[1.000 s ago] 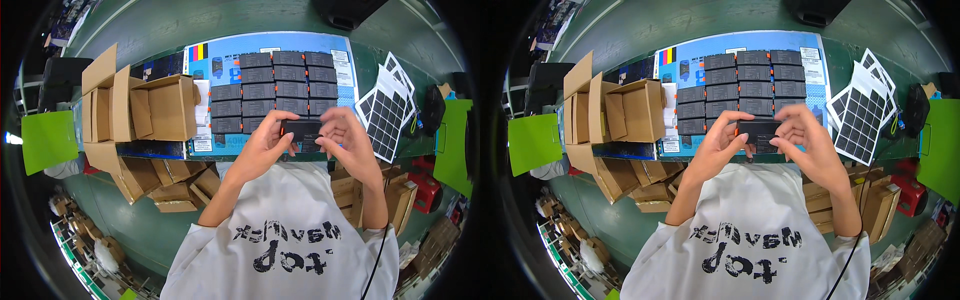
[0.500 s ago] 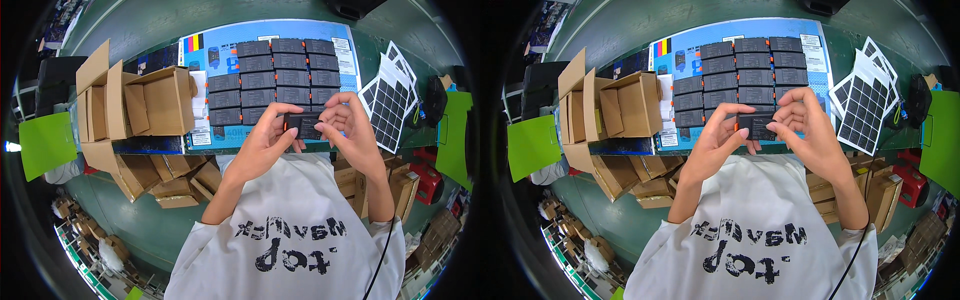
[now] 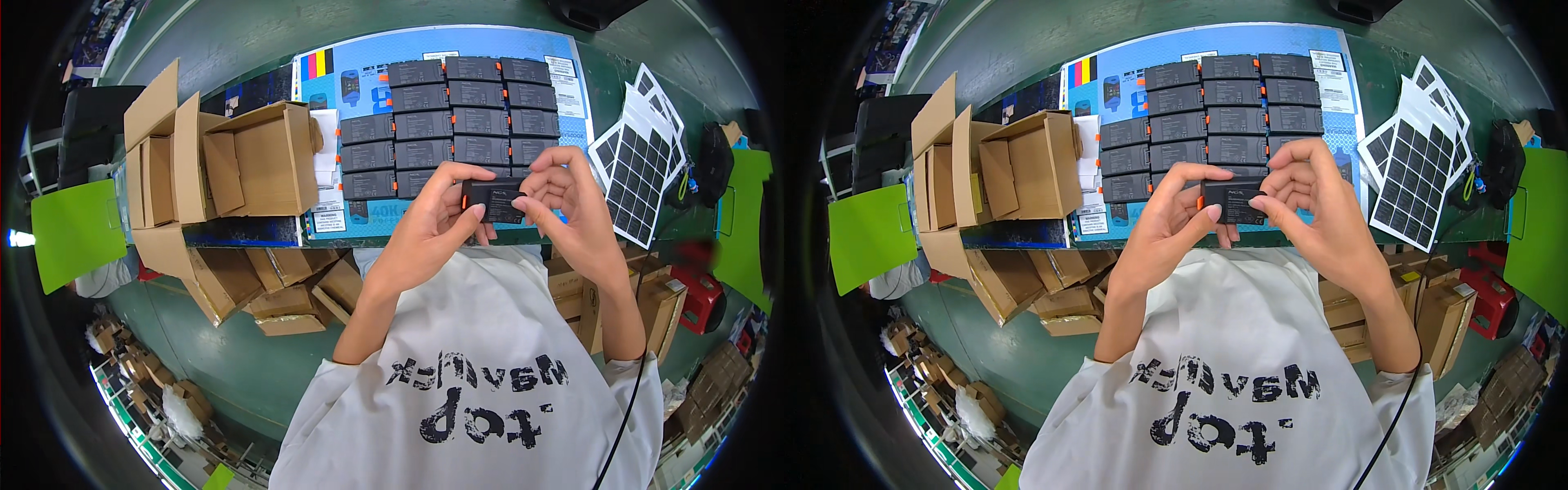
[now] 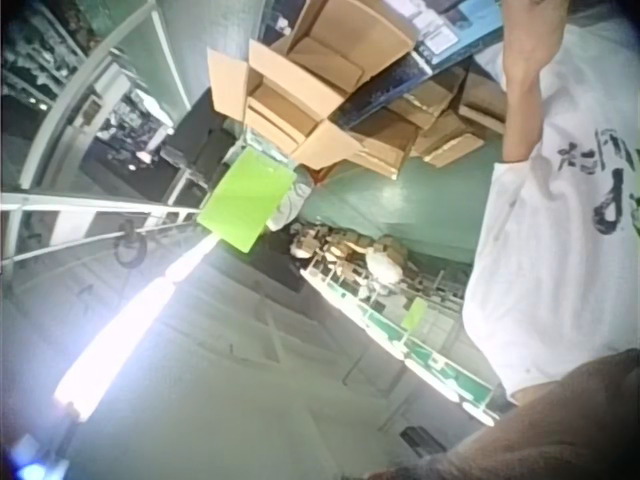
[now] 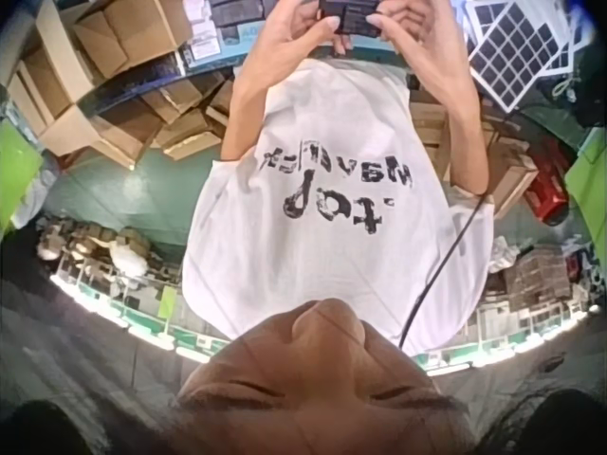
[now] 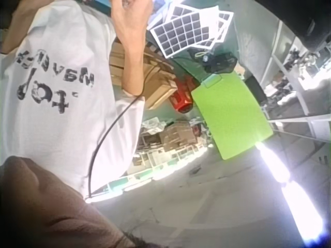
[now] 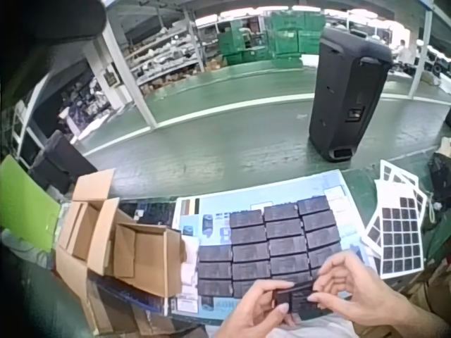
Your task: Packaging small electronic modules from a grid tray into cardboard boxes.
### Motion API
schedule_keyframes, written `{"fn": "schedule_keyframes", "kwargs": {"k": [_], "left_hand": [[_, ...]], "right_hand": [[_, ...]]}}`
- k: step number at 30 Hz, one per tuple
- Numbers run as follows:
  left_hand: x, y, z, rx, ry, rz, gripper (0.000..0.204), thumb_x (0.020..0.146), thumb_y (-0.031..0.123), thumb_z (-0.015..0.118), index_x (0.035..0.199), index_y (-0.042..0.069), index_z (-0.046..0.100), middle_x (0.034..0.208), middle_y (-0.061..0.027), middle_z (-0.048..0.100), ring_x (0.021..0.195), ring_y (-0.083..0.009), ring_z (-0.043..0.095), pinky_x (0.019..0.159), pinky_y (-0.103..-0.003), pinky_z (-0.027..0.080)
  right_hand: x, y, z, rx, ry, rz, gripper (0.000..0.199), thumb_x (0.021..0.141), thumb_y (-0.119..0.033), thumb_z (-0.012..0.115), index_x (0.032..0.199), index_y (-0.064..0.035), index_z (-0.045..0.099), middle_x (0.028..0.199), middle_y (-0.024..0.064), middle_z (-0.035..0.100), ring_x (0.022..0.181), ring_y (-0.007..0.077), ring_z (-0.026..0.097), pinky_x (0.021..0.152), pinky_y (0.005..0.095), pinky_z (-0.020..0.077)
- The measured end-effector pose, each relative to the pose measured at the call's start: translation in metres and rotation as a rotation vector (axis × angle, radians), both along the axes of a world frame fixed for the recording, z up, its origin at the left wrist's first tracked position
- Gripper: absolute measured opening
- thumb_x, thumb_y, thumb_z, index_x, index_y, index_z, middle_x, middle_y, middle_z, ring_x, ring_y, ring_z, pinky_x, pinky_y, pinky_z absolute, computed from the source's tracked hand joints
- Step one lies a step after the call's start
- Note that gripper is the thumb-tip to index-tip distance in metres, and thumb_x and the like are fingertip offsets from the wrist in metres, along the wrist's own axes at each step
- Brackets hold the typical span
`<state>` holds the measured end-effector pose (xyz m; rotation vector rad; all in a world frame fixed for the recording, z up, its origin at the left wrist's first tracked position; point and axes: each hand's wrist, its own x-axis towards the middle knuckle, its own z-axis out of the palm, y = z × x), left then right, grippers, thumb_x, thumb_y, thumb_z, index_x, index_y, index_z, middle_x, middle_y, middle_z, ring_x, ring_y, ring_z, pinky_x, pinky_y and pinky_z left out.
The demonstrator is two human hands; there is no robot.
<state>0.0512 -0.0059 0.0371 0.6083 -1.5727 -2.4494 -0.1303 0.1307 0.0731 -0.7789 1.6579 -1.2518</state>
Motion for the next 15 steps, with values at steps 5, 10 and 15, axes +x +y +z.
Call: {"fn": "schedule_keyframes", "kwargs": {"k": [5, 10, 15], "left_hand": [[0.0016, -0.0003, 0.0026, 0.015, 0.001, 0.005, 0.035, 0.106, 0.0, 0.053, 0.14, 0.001, 0.046, 0.111, -0.0157, 0.068, 0.09, -0.0175, 0.068, 0.08, -0.033, 0.056], [0.0002, 0.0019, 0.0033, -0.008, -0.001, 0.009, 0.034, 0.106, 0.001, 0.052, 0.139, 0.005, 0.048, 0.106, -0.0079, 0.065, 0.088, -0.0131, 0.066, 0.078, -0.028, 0.051], [0.0015, 0.0007, 0.0016, 0.002, -0.006, -0.009, 0.034, 0.106, 0.002, 0.053, 0.139, 0.005, 0.047, 0.109, -0.0078, 0.065, 0.089, -0.0128, 0.066, 0.078, -0.028, 0.051]], "right_hand": [[0.0017, 0.0002, 0.0002, -0.011, 0.005, -0.004, 0.04, 0.094, 0.002, 0.074, 0.123, 0.0015, 0.046, 0.097, 0.0097, 0.066, 0.084, 0.0101, 0.064, 0.077, 0.0255, 0.0551], [0.0035, -0.0002, -0.006, -0.07, 0.056, -0.015, 0.041, 0.093, 0.006, 0.072, 0.123, -0.0023, 0.045, 0.096, 0.0068, 0.063, 0.078, 0.0097, 0.063, 0.062, 0.021, 0.0499], [0.0027, 0.0, -0.0045, -0.045, 0.041, -0.01, 0.041, 0.093, 0.006, 0.072, 0.123, -0.0024, 0.045, 0.096, 0.0062, 0.063, 0.08, 0.0085, 0.063, 0.062, 0.0203, 0.05]]}}
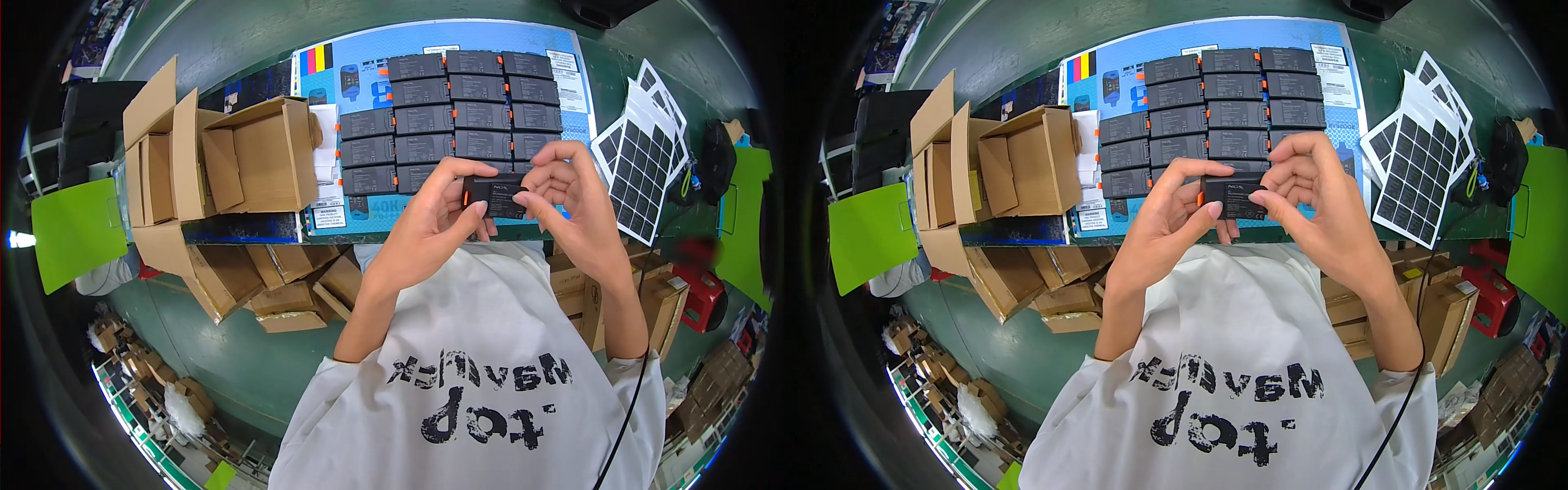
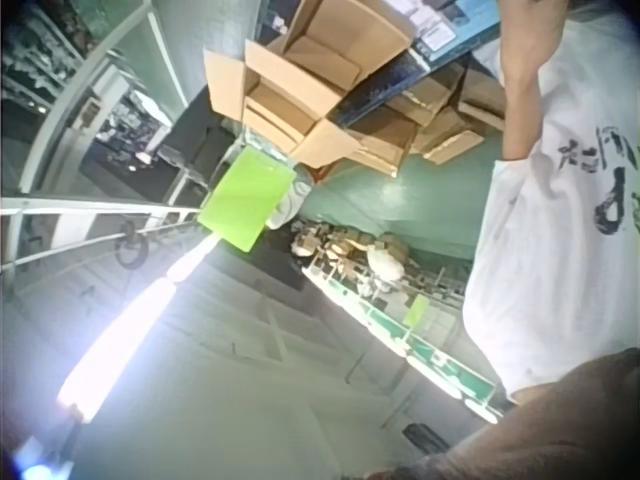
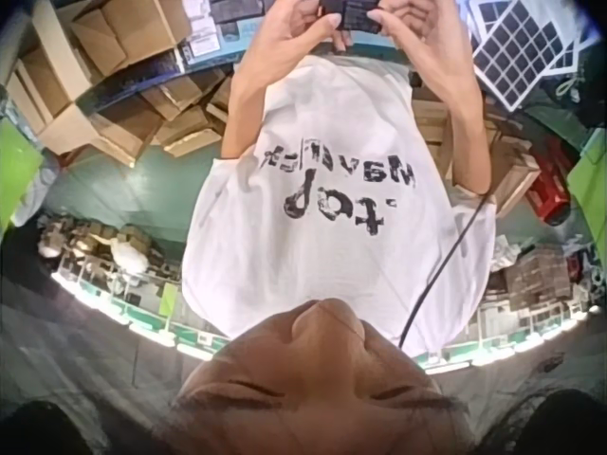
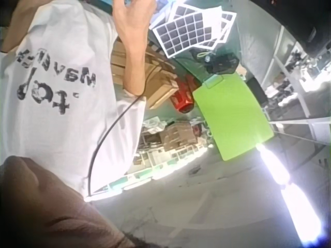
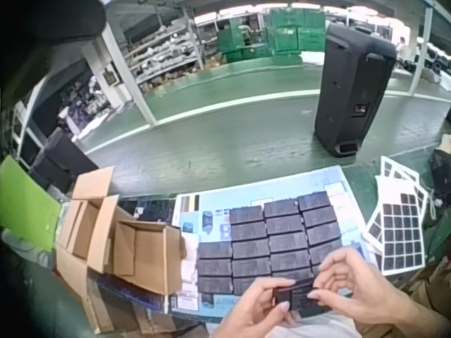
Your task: Packaging small electronic modules from a grid tray into cardboard boxes.
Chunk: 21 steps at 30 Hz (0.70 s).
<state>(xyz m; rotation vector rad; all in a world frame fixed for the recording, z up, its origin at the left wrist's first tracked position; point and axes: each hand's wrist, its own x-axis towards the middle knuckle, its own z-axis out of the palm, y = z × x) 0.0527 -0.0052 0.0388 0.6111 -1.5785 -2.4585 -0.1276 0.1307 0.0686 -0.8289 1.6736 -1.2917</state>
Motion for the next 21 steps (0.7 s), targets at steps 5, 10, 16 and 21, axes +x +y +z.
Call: {"fn": "schedule_keyframes", "kwargs": {"k": [5, 10, 16, 21], "left_hand": [[-0.001, 0.001, 0.0, 0.011, 0.003, 0.007, 0.033, 0.106, 0.002, 0.052, 0.139, 0.005, 0.047, 0.111, -0.008, 0.065, 0.089, -0.0127, 0.066, 0.078, -0.028, 0.051], [0.0, 0.0, 0.0, 0.009, -0.003, 0.004, 0.033, 0.106, 0.001, 0.052, 0.139, 0.005, 0.046, 0.111, -0.0082, 0.065, 0.089, -0.0128, 0.066, 0.079, -0.028, 0.051], [-0.001, 0.001, 0.002, 0.013, -0.013, 0.013, 0.034, 0.106, 0.001, 0.052, 0.139, 0.005, 0.046, 0.11, -0.008, 0.065, 0.089, -0.0131, 0.066, 0.082, -0.029, 0.052], [-0.006, 0.005, 0.0, -0.02, -0.031, 0.053, 0.034, 0.104, 0.0, 0.058, 0.136, 0.004, 0.048, 0.106, -0.0078, 0.065, 0.087, -0.0122, 0.066, 0.078, -0.029, 0.054]], "right_hand": [[0.0, -0.001, -0.002, -0.007, 0.001, 0.01, 0.041, 0.094, 0.005, 0.072, 0.124, -0.0026, 0.045, 0.096, 0.0055, 0.063, 0.081, 0.0073, 0.063, 0.061, 0.0198, 0.05], [0.0, -0.002, -0.003, 0.006, -0.002, 0.005, 0.04, 0.094, 0.005, 0.071, 0.124, -0.0025, 0.046, 0.096, 0.0058, 0.063, 0.081, 0.0074, 0.062, 0.061, 0.0201, 0.0498], [0.003, -0.004, -0.003, 0.02, 0.032, -0.009, 0.04, 0.093, 0.005, 0.072, 0.123, -0.0013, 0.046, 0.096, 0.0064, 0.063, 0.08, 0.0085, 0.063, 0.064, 0.0216, 0.0511], [0.006, -0.001, -0.01, 0.008, 0.099, -0.03, 0.039, 0.093, 0.005, 0.072, 0.122, -0.0007, 0.047, 0.095, 0.0067, 0.064, 0.08, 0.0096, 0.063, 0.069, 0.0239, 0.0522]]}}
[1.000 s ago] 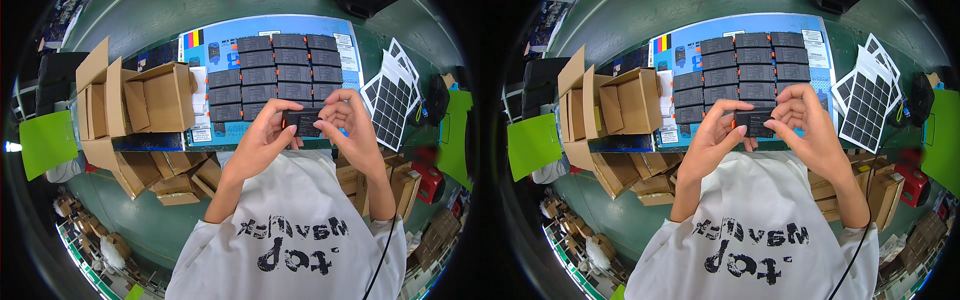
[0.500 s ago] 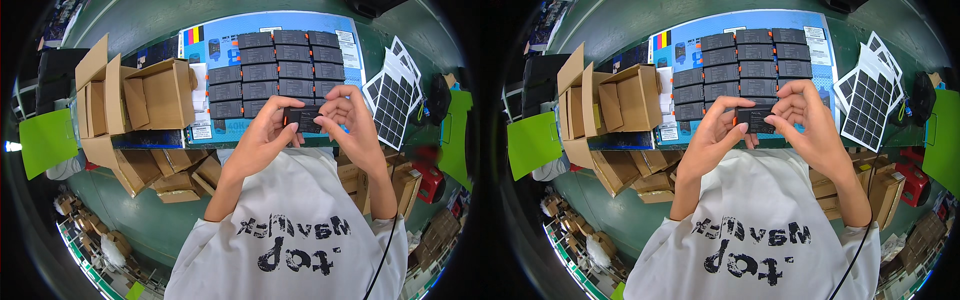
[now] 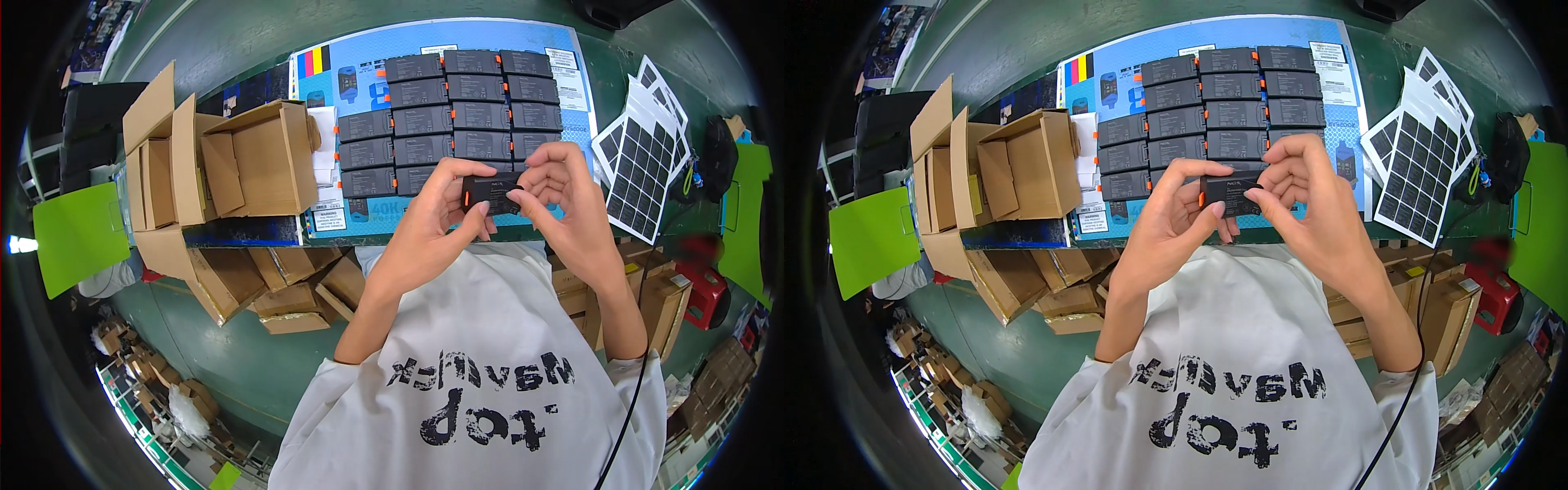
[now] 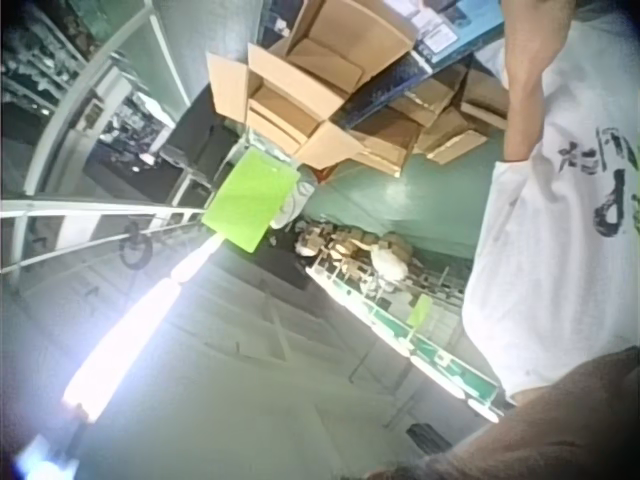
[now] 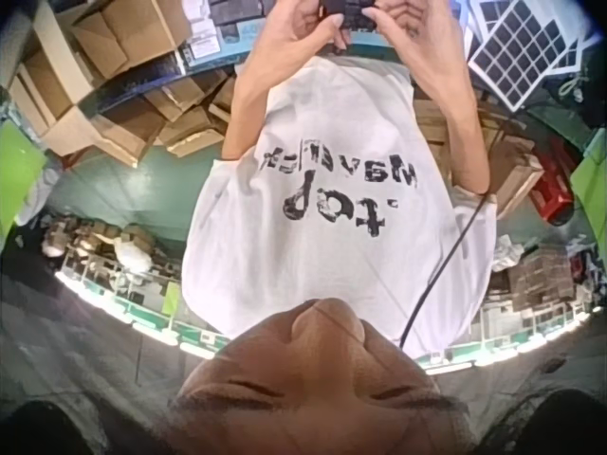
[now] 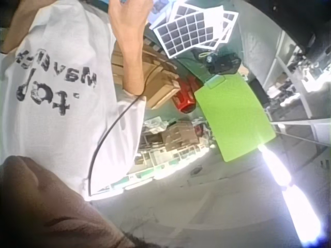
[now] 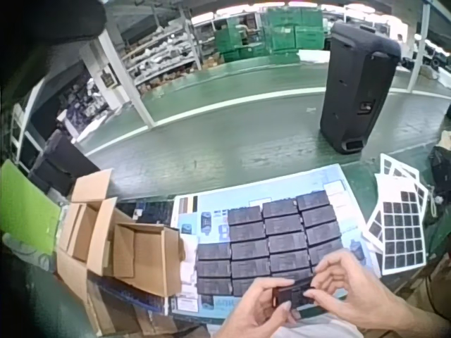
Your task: Packaging small electronic modules from a grid tray into cardboard boxes.
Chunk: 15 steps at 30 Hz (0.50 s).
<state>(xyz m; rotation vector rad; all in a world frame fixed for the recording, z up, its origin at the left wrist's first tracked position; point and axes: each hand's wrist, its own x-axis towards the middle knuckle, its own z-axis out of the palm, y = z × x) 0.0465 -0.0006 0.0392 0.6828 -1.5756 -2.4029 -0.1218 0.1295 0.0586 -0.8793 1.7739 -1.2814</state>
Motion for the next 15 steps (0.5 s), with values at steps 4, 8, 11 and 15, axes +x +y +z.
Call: {"fn": "schedule_keyframes", "kwargs": {"k": [4, 8, 11, 15], "left_hand": [[-0.007, 0.009, -0.008, -0.027, -0.038, 0.063, 0.034, 0.101, -0.001, 0.063, 0.133, 0.003, 0.05, 0.103, -0.0075, 0.066, 0.085, -0.0113, 0.066, 0.076, -0.028, 0.056], [-0.008, 0.017, -0.007, -0.239, -0.036, 0.101, 0.032, 0.101, -0.003, 0.064, 0.129, 0.003, 0.051, 0.105, -0.0091, 0.067, 0.083, -0.0109, 0.066, 0.072, -0.026, 0.054], [-0.001, 0.012, 0.005, -0.097, 0.064, 0.18, 0.03, 0.102, -0.004, 0.06, 0.129, 0.003, 0.048, 0.113, -0.0117, 0.065, 0.086, -0.0131, 0.067, 0.071, -0.027, 0.054], [-0.009, 0.017, 0.01, 0.074, 0.082, 0.189, 0.031, 0.101, -0.003, 0.062, 0.129, 0.003, 0.051, 0.114, -0.0133, 0.063, 0.087, -0.0149, 0.065, 0.071, -0.029, 0.054]], "right_hand": [[0.007, 0.002, 0.001, 0.07, 0.155, -0.024, 0.044, 0.091, 0.003, 0.076, 0.124, -0.0002, 0.049, 0.097, 0.0066, 0.064, 0.083, 0.0108, 0.064, 0.07, 0.0264, 0.0526], [0.017, 0.006, 0.004, 0.105, 0.411, -0.115, 0.054, 0.088, -0.001, 0.08, 0.132, 0.0001, 0.049, 0.101, 0.0073, 0.065, 0.087, 0.0116, 0.064, 0.071, 0.0275, 0.0529], [0.009, 0.004, 0.012, 0.235, 0.836, -0.238, 0.055, 0.086, -0.003, 0.081, 0.133, 0.0016, 0.052, 0.103, 0.0074, 0.066, 0.089, 0.0123, 0.064, 0.072, 0.0291, 0.0535], [0.0, 0.004, -0.001, -0.021, -0.137, -0.152, 0.039, 0.089, -0.002, 0.078, 0.124, 0.0034, 0.061, 0.106, 0.0086, 0.066, 0.089, 0.0118, 0.064, 0.065, 0.0277, 0.0533]]}}
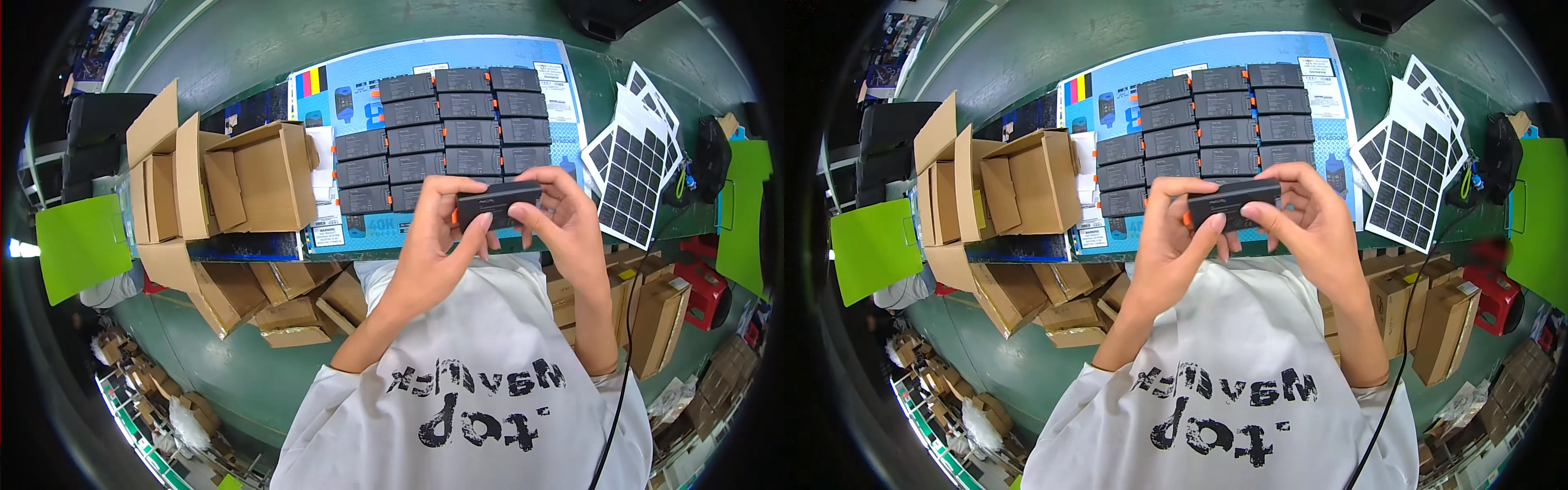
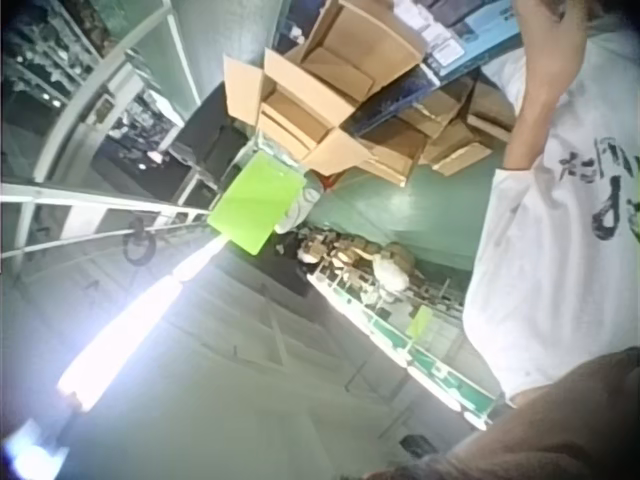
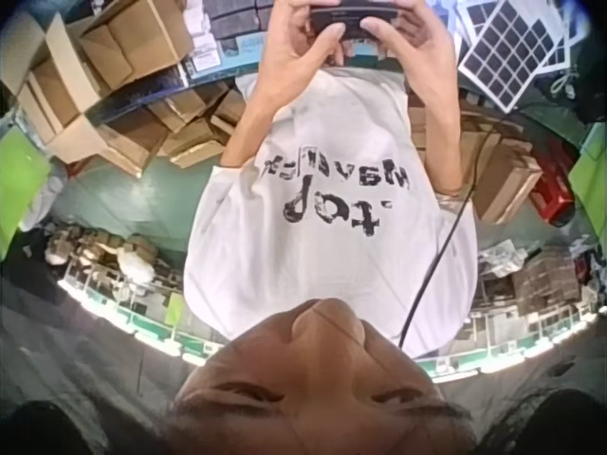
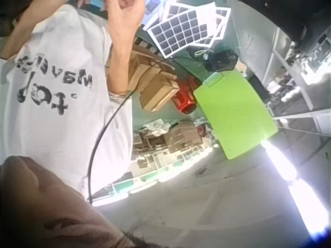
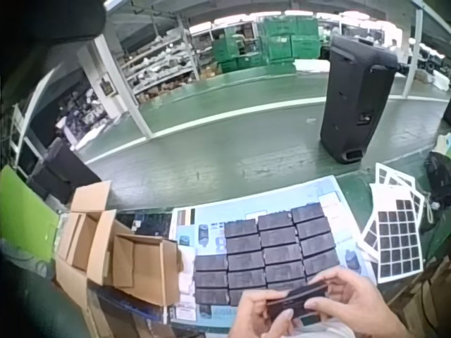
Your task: Packaging small electronic modules from a grid tray into cardboard boxes.
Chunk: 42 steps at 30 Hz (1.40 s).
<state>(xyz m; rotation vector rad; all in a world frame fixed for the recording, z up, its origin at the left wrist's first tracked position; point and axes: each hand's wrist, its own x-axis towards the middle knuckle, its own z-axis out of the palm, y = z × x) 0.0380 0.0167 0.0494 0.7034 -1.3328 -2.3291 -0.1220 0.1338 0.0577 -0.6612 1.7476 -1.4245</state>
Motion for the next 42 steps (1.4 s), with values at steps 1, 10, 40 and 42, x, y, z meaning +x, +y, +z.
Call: {"fn": "schedule_keyframes", "kwargs": {"k": [1, 10, 40, 42], "left_hand": [[-0.002, 0.0, 0.004, -0.447, -0.135, 0.046, 0.031, 0.099, -0.003, 0.065, 0.127, 0.002, 0.054, 0.114, -0.0144, 0.062, 0.089, -0.0164, 0.065, 0.071, -0.03, 0.054], [0.017, 0.034, 0.131, -1.036, 0.636, 0.456, 0.03, 0.106, 0.032, 0.062, 0.127, 0.014, 0.05, 0.11, -0.0058, 0.072, 0.079, -0.0302, 0.065, 0.082, -0.04, 0.056], [0.001, 0.019, 0.142, -1.074, 0.941, 0.799, 0.027, 0.092, 0.011, 0.073, 0.117, 0.005, 0.064, 0.086, -0.0016, 0.047, 0.051, -0.0171, 0.048, 0.046, -0.036, 0.042], [0.006, 0.016, 0.141, -1.084, 0.937, 0.777, 0.026, 0.094, 0.011, 0.071, 0.117, 0.004, 0.064, 0.087, -0.002, 0.048, 0.051, -0.0173, 0.049, 0.045, -0.036, 0.042]], "right_hand": [[-0.003, 0.001, -0.006, -0.055, -0.206, -0.067, 0.034, 0.09, 0.0, 0.076, 0.121, 0.0037, 0.063, 0.108, 0.0088, 0.066, 0.087, 0.0114, 0.064, 0.063, 0.027, 0.053], [-0.146, 0.013, -0.093, 0.015, 0.003, -0.468, 0.032, 0.101, -0.019, 0.072, 0.123, 0.0045, 0.069, 0.083, 0.0032, 0.067, 0.065, 0.0065, 0.057, 0.059, 0.0203, 0.0425], [-0.174, -0.044, -0.145, 0.119, 0.448, -0.606, 0.044, 0.099, -0.036, 0.075, 0.125, -0.0002, 0.069, 0.08, 0.0018, 0.06, 0.058, 0.0049, 0.05, 0.049, 0.0218, 0.0351], [-0.176, -0.037, -0.151, 0.077, 0.384, -0.692, 0.044, 0.104, -0.042, 0.066, 0.117, 0.0003, 0.068, 0.072, 0.0024, 0.06, 0.056, 0.005, 0.049, 0.049, 0.0222, 0.0351]]}}
